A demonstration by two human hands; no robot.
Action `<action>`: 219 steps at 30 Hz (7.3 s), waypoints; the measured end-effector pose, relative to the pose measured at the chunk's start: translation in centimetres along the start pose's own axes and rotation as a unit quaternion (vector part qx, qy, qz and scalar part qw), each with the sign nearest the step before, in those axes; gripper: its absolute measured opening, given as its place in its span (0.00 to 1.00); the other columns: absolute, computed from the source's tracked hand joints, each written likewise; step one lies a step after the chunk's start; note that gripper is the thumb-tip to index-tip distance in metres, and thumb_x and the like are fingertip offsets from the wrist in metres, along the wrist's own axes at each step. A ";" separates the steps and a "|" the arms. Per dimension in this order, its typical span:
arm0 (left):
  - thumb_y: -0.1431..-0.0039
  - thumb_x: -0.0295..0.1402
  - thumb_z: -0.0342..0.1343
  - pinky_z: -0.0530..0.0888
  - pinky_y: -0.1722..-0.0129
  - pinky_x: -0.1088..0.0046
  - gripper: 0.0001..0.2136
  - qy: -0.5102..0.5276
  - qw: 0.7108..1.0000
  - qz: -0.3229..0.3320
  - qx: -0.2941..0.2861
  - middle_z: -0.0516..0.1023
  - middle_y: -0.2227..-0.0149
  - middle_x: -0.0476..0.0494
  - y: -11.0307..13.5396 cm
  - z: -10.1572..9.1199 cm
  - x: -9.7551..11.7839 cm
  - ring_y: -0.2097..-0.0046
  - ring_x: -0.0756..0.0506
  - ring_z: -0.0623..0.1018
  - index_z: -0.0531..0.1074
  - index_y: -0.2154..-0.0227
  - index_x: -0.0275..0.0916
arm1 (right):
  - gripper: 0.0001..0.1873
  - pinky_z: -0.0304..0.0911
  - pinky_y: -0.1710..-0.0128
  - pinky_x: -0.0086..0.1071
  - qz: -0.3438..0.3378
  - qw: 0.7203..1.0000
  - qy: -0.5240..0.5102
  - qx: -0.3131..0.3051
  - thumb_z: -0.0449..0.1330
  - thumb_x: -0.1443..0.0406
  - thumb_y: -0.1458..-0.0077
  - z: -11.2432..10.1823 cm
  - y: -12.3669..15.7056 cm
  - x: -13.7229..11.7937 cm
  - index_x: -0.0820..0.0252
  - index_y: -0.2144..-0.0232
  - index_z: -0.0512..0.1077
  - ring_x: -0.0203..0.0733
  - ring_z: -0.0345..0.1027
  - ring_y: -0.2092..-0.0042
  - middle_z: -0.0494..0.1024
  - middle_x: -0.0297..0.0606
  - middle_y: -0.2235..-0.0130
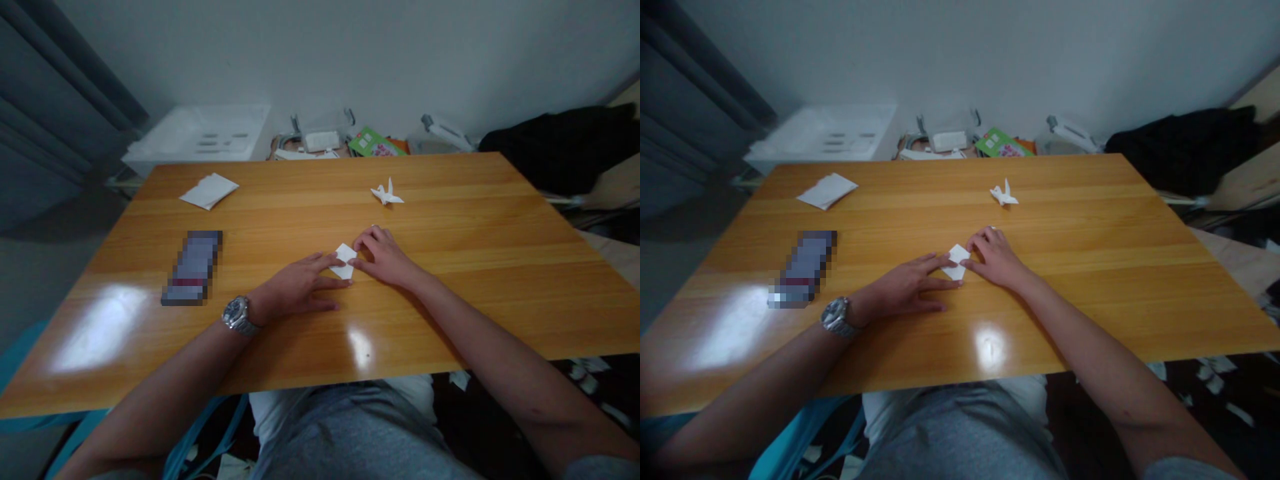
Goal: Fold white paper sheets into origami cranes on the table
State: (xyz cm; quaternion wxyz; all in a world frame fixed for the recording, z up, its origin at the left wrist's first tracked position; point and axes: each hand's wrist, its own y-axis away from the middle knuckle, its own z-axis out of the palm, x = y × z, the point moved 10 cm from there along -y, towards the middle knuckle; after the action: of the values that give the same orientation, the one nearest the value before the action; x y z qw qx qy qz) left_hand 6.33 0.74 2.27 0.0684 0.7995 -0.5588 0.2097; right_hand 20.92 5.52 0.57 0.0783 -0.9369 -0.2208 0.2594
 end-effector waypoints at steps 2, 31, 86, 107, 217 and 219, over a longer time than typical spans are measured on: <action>0.35 0.46 0.60 0.61 0.30 0.51 0.22 -0.003 1.000 -0.005 0.001 0.60 0.30 0.43 0.1 0.0 -0.1 0.31 0.36 0.64 0.73 0.40 0.52 | 0.11 0.62 0.47 0.47 0.004 1.000 0.005 0.010 0.62 0.56 0.37 0.0 0.0 0.1 0.55 0.58 0.71 0.53 0.64 0.51 0.68 0.44 0.55; 0.32 0.48 0.55 0.53 0.29 0.46 0.22 -0.035 0.999 0.009 -0.026 0.61 0.30 0.42 0.1 0.5 1.1 0.28 0.35 0.58 0.70 0.38 0.51 | 0.13 0.65 0.54 0.44 0.022 0.997 0.009 0.074 0.63 0.54 0.40 -0.5 -0.2 0.4 0.56 0.65 0.68 0.50 0.65 0.58 0.68 0.43 0.60; 0.29 0.41 0.53 0.73 0.44 0.57 0.15 -0.110 0.980 -0.112 0.120 0.77 0.43 0.38 -0.4 -1.4 -1.8 0.45 0.38 0.77 0.75 0.47 0.40 | 0.14 0.66 0.47 0.49 -0.117 0.990 -0.069 -0.027 0.63 0.57 0.37 0.0 0.0 -3.6 0.51 0.51 0.78 0.51 0.69 0.49 0.77 0.44 0.50; 0.30 0.34 0.55 0.75 0.52 0.66 0.07 -0.003 0.965 -0.185 0.187 0.78 0.57 0.42 -0.4 -2.5 -3.7 0.55 0.43 0.77 0.75 0.60 0.38 | 0.08 0.68 0.51 0.42 -0.106 0.989 -0.102 -0.021 0.57 0.62 0.32 0.1 -0.1 -4.4 0.55 0.55 0.75 0.47 0.72 0.52 0.79 0.42 0.55; 0.28 0.24 0.43 0.72 0.36 0.61 0.19 -0.206 0.975 -0.081 0.032 0.69 0.39 0.28 -1.0 2.1 0.8 0.36 0.38 0.70 0.60 0.37 0.27 | 0.26 0.49 0.31 0.59 -0.166 0.975 0.104 -0.106 0.55 0.55 0.31 0.5 1.6 -2.5 0.38 0.32 0.61 0.52 0.50 0.28 0.51 0.38 0.26; 0.29 0.23 0.42 0.70 0.34 0.60 0.19 -0.210 0.975 -0.072 0.026 0.69 0.39 0.28 -1.0 2.2 0.9 0.34 0.38 0.69 0.61 0.38 0.27 | 0.26 0.49 0.31 0.59 -0.164 0.975 0.106 -0.108 0.55 0.55 0.30 0.6 1.6 -2.4 0.38 0.33 0.61 0.52 0.50 0.28 0.51 0.37 0.26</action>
State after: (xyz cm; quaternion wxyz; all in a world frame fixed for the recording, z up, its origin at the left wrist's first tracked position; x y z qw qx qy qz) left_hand 8.10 -0.41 0.78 -0.0564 0.8654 -0.4957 0.0461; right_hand 19.36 3.03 0.77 0.0408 -0.9131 -0.3884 0.1167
